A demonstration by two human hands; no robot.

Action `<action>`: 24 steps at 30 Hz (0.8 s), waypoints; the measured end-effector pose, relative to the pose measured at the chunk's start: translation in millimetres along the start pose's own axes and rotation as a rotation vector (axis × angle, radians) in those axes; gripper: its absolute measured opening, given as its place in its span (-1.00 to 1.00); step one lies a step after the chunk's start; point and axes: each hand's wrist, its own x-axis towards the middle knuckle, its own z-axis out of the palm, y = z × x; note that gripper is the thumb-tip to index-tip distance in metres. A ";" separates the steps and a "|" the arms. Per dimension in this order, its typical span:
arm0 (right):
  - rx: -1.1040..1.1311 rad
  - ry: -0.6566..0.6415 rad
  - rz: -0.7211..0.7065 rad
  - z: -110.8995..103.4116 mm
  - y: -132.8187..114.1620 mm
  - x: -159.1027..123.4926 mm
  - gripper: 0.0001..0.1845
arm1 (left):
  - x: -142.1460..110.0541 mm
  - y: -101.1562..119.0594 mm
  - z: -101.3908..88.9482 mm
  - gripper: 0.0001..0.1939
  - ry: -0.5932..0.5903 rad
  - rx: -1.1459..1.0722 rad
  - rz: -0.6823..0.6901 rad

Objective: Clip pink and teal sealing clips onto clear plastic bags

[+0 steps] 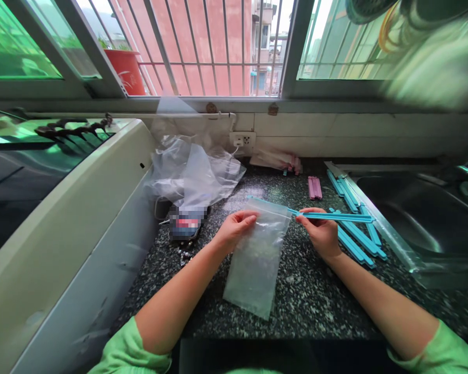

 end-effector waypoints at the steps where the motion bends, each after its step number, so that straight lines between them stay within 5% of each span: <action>1: -0.001 -0.013 -0.008 1.9 -2.3 -3.9 -0.75 | -0.6 0.1 0.9 -0.56 0.008 -0.012 -0.003; 24: 0.093 -0.160 -0.109 6.7 -15.8 -22.1 -0.75 | 10.9 -11.1 -5.2 -0.71 0.077 -0.054 -0.011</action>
